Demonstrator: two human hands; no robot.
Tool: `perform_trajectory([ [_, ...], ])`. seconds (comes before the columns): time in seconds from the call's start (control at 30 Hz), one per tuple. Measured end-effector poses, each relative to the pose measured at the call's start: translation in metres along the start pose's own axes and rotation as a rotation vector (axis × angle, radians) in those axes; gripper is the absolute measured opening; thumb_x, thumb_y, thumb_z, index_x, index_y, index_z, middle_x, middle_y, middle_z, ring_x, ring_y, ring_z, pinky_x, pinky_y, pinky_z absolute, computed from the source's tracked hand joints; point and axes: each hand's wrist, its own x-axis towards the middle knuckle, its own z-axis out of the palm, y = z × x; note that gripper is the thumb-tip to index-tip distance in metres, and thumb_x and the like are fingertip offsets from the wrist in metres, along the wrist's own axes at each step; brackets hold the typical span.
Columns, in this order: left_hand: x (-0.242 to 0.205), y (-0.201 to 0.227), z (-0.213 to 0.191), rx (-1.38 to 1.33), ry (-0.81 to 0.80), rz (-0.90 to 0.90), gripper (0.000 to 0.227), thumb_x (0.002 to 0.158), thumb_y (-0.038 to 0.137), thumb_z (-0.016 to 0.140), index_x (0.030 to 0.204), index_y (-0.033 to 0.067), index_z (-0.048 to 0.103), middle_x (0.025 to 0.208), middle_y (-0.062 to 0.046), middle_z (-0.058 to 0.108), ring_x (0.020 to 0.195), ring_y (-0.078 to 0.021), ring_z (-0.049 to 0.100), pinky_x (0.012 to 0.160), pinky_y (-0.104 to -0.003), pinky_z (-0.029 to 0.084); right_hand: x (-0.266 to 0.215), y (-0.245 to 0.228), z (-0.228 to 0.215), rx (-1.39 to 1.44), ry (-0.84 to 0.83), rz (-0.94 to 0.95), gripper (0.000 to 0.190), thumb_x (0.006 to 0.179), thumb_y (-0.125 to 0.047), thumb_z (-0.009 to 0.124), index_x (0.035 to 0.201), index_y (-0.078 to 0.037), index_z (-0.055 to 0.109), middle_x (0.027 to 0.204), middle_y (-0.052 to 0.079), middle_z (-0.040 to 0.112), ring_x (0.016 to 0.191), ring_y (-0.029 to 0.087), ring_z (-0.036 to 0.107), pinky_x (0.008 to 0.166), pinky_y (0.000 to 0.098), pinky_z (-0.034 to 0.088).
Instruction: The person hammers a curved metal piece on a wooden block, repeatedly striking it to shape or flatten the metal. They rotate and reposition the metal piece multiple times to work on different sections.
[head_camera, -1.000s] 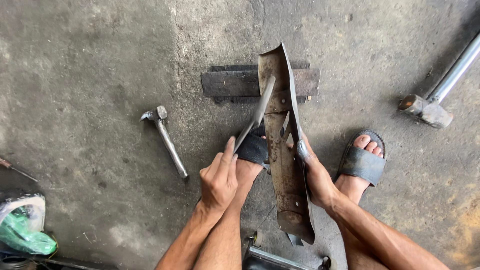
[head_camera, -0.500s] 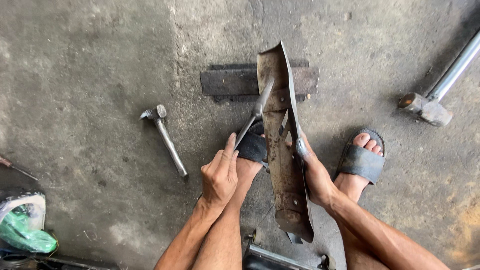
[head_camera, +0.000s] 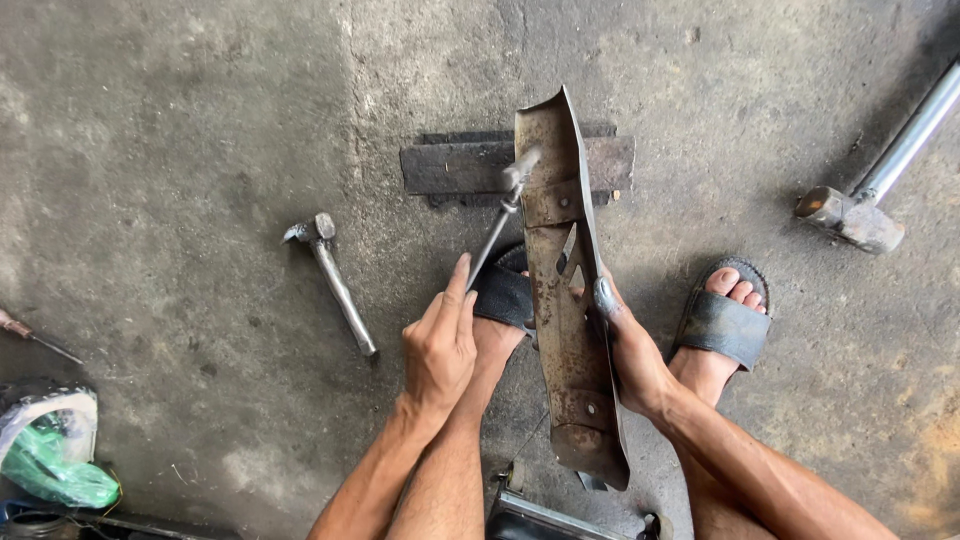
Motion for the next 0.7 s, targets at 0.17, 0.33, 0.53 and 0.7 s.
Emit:
perform_trajectory([
  [0.17,-0.001,0.009,-0.005,-0.095,0.133,0.027,0.036,0.101,0.003,0.059,0.136,-0.0052,0.063,0.117,-0.021,0.075,0.086,-0.0356,0.077,0.066,-0.036,0.062,0.003,0.008,-0.004,0.243,0.106,0.227,0.081,0.092,-0.058,0.045,0.161,-0.014,0.041,0.142,0.031,0.053,0.131,0.04,0.052,0.114,0.0604,0.037],
  [0.33,-0.007,0.009,-0.015,-0.222,0.177,-0.017,0.034,0.099,0.0,0.06,0.131,-0.0099,0.064,0.122,-0.027,0.072,0.101,-0.0402,0.074,0.075,-0.039,0.062,-0.02,-0.036,0.023,0.396,0.116,0.216,0.063,0.091,-0.059,0.057,0.124,-0.006,0.061,0.089,0.014,0.056,0.08,0.022,0.053,0.087,0.0426,0.047],
  [0.53,-0.037,0.002,-0.015,-0.234,0.068,-0.198,0.039,0.107,0.012,0.053,0.142,-0.0053,0.052,0.141,-0.022,0.062,0.127,-0.0349,0.068,0.104,-0.036,0.058,0.03,0.009,-0.029,0.558,-0.302,0.204,0.09,0.09,-0.065,0.047,0.145,0.006,0.051,0.137,0.031,0.06,0.116,0.046,0.062,0.098,0.0575,0.05],
  [0.7,-0.033,0.013,-0.013,-0.228,-0.003,-0.199,0.04,0.108,0.013,0.05,0.143,-0.0056,0.051,0.143,-0.021,0.061,0.129,-0.0339,0.067,0.109,-0.035,0.056,0.063,0.023,-0.034,0.477,-0.171,-0.004,0.041,0.094,-0.05,0.061,0.103,-0.01,0.064,0.105,0.017,0.073,0.1,0.034,0.071,0.094,0.0543,0.057],
])
